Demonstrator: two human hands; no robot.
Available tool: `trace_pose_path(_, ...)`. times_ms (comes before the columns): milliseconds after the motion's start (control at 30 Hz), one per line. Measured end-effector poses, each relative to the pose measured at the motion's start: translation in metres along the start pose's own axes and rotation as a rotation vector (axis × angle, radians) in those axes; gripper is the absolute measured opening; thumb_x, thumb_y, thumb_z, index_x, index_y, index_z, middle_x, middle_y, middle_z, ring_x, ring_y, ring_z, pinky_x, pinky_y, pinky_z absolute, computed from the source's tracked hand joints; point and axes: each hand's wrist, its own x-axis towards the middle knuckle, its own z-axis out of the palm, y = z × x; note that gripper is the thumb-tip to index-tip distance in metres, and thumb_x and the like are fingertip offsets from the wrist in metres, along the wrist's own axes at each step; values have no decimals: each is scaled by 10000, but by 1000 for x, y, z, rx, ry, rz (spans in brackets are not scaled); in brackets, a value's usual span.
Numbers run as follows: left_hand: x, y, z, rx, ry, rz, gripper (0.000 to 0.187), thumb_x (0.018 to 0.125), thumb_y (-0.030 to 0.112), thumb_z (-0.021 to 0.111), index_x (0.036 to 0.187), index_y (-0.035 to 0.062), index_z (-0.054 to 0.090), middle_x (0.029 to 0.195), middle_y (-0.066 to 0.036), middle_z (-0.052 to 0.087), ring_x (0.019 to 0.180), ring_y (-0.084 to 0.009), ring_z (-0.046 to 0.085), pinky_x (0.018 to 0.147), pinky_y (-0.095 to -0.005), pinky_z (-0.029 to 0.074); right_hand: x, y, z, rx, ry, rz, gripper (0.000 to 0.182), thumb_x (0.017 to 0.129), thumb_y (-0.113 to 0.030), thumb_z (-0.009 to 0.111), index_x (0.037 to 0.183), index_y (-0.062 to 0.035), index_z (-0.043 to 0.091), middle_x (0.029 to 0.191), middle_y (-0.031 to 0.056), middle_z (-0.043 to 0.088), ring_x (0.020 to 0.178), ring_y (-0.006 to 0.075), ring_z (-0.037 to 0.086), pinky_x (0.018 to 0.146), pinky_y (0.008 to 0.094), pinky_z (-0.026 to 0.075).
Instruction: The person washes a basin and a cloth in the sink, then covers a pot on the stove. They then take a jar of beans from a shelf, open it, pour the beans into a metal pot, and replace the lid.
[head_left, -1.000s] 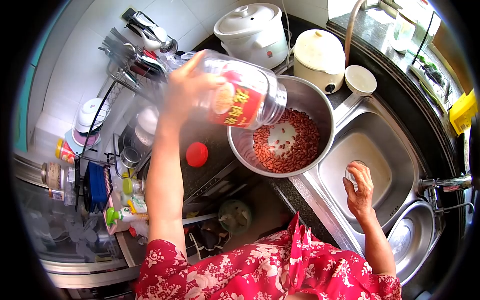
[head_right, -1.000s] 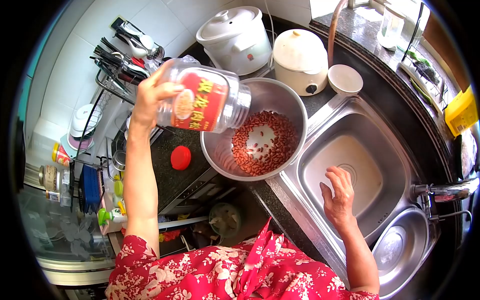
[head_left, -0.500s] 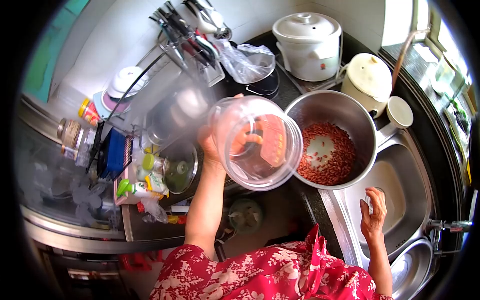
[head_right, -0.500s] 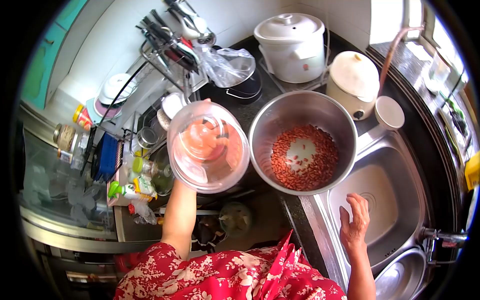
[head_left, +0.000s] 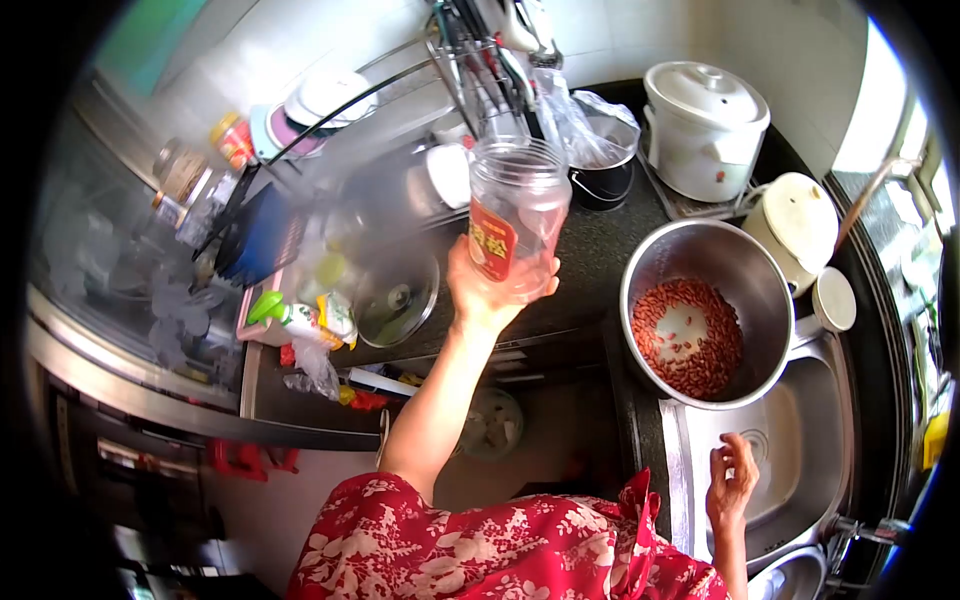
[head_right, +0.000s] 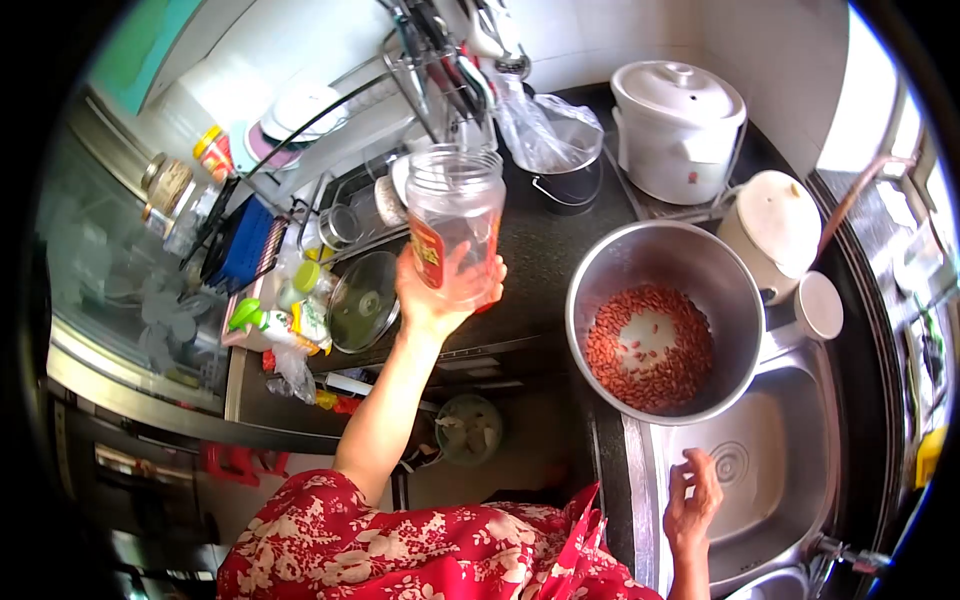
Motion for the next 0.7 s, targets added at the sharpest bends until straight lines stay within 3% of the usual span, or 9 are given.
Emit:
trace_pose_path(100, -12, -6, -10, -79, 0, 49, 646, 769, 537, 501, 1135, 15, 398, 1133, -301, 431, 1016, -469, 464, 794, -572, 426, 2, -7, 13, 61, -123, 24, 224, 763, 44, 560, 984, 6, 551, 880, 125, 599, 627, 173, 576, 518, 269, 449)
trace_pose_path(300, -84, 9, -37, 1, 185, 242, 855, 749, 594, 487, 1325, 33, 194, 1152, -340, 402, 1025, -471, 467, 845, -582, 412, 25, -48, 57, 178, -493, 35, 275, 755, -74, 651, 991, 30, 557, 882, 191, 600, 746, 325, 608, 670, 359, 497)
trace_pose_path(333, -103, 14, -34, -73, 316, 288, 761, 763, 554, 511, 1310, 76, 284, 1114, -253, 464, 905, -466, 532, 776, -611, 449, 33, -58, 67, 171, -516, -16, 326, 746, -107, 673, 1015, 34, 553, 938, 202, 592, 838, 369, 590, 736, 394, 485)
trace_pose_path(400, -140, 26, -34, -18, 521, 334, 744, 763, 561, 503, 1298, 79, 314, 1093, -262, 475, 874, -451, 538, 766, -599, 450, 51, -70, 93, 206, -552, -155, 462, 739, -198, 697, 1094, 39, 518, 1106, 231, 532, 1022, 390, 523, 867, 406, 439)
trace_pose_path(467, -172, 33, -45, 102, 505, 299, 699, 773, 555, 489, 1280, 92, 357, 1102, -237, 496, 849, -422, 551, 725, -576, 466, 69, -80, 127, 185, -547, -260, 642, 736, -293, 701, 1227, 16, 428, 1262, 233, 423, 1154, 392, 426, 965, 410, 369)
trace_pose_path(533, -190, 32, -55, 103, 554, 296, 645, 785, 537, 475, 1261, 110, 396, 1108, -180, 519, 859, -404, 559, 675, -561, 483, 89, -91, 170, 179, -526, -349, 707, 720, -335, 708, 1264, -11, 395, 1310, 237, 361, 1190, 398, 369, 967, 475, 335)
trace_pose_path(600, -201, 32, -61, 179, 449, 263, 641, 792, 525, 448, 1282, 116, 387, 1171, -187, 488, 898, -387, 575, 633, -577, 503, 113, -110, 208, 47, -525, -355, 762, 667, -348, 743, 1251, 9, 407, 1304, 244, 365, 1208, 386, 366, 972, 438, 346)
trace_pose_path(633, -194, 22, -42, 284, 455, 392, 594, 815, 452, 441, 1317, 146, 357, 1193, -148, 499, 852, -377, 604, 574, -563, 530, 133, -115, 234, -63, -521, -378, 791, 651, -353, 750, 1265, -3, 395, 1315, 242, 346, 1220, 384, 346, 960, 462, 348)
trace_pose_path(700, -194, 13, -64, 277, 472, 403, 595, 814, 396, 476, 1326, 117, 358, 1219, -140, 499, 970, -343, 563, 697, -552, 503, 149, -113, 267, -191, -507, -361, 880, 596, -353, 778, 1304, -43, 359, 1356, 233, 284, 1261, 379, 278, 934, 531, 340)
